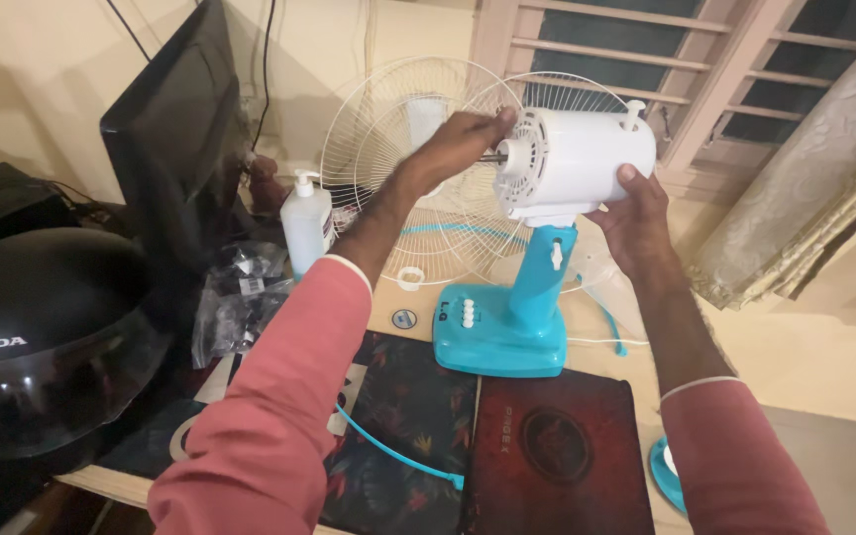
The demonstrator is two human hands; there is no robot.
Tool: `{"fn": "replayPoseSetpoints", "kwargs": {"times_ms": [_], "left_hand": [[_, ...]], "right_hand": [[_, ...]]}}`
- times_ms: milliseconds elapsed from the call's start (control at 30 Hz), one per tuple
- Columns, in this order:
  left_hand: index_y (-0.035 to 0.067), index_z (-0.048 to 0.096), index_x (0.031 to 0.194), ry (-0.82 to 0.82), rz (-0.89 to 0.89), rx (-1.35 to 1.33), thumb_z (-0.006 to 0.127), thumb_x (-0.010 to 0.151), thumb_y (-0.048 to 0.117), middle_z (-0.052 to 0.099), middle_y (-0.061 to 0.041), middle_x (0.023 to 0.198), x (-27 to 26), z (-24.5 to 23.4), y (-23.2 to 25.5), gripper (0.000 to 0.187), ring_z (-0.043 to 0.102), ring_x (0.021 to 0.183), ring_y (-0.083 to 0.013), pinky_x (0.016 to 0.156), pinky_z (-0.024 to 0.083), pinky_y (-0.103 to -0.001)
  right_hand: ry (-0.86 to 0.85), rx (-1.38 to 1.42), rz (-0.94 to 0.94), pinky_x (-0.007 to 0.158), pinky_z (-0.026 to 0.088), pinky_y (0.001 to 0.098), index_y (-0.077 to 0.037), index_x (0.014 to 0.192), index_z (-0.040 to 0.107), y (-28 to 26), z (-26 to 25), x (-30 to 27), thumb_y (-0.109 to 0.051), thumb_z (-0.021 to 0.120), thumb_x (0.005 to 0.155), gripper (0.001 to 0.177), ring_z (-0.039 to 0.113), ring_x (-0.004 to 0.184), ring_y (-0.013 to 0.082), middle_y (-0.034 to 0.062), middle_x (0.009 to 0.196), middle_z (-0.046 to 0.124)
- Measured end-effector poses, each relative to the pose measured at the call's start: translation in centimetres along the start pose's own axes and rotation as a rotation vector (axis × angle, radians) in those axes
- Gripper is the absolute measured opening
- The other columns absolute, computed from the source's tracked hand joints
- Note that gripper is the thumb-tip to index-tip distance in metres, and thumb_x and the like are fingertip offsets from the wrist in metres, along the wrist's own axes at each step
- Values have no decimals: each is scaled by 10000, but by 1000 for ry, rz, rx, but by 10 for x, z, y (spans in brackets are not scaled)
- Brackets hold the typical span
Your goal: The person disassembles a small blue and white table fan using a screwdriver. They remove the rear grille, unscrew and detach the motor housing, and separate the internal components from the fan stand.
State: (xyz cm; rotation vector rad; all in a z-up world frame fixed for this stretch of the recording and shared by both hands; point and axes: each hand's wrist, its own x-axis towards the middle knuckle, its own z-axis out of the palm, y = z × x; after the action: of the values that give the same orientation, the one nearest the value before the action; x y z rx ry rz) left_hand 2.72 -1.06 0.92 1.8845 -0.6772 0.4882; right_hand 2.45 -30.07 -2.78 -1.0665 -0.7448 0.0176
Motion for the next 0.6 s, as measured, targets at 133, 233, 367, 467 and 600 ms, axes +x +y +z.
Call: {"fn": "replayPoseSetpoints", "kwargs": {"times_ms": [133, 233, 367, 467, 600], "left_hand": [[44, 768, 1039, 25, -412, -8, 522, 1002, 533, 505, 31, 651, -20, -4, 16, 548, 403, 586, -90, 494, 326, -281], [37, 765, 1059, 19, -390, -23, 557, 999, 482, 506, 48, 660, -22, 0, 14, 495, 404, 589, -87, 501, 335, -275], [82, 776, 971, 117, -250, 71, 520, 1008, 515, 705, -16, 756, -14, 7, 1, 504, 633, 696, -149, 636, 491, -328], [80, 772, 832, 325, -324, 406, 574, 947, 567, 768, -130, 796, -24, 13, 19, 539, 734, 775, -296, 694, 550, -439], [93, 776, 709, 435, -313, 649, 586, 942, 594, 722, -192, 714, -42, 22, 55, 584, 708, 734, -413, 660, 526, -532]], "right_hand": [[-42, -7, 24, 1080, 557, 549, -37, 1540, 374, -1, 1, 2, -470, 763, 884, 877, 607, 1325, 326, 161, 1445, 565], [-18, -31, 41, 1075, 554, 559, -46, 1537, 371, 1, -1, 1, -497, 753, 880, 884, 591, 1342, 334, 162, 1456, 550], [106, -56, 60, 1056, 540, 576, -44, 1533, 345, 15, -6, -2, -529, 653, 938, 827, 575, 1347, 319, 142, 1478, 522], [167, -205, 89, 1018, 528, 517, -58, 1572, 320, 39, -7, -15, -516, 578, 970, 799, 571, 1302, 291, 116, 1469, 524], [-103, -418, -84, 1039, 513, 421, -4, 1610, 237, 61, 5, -51, -264, 833, 852, 999, 568, 1268, 273, 161, 1406, 548]]}}
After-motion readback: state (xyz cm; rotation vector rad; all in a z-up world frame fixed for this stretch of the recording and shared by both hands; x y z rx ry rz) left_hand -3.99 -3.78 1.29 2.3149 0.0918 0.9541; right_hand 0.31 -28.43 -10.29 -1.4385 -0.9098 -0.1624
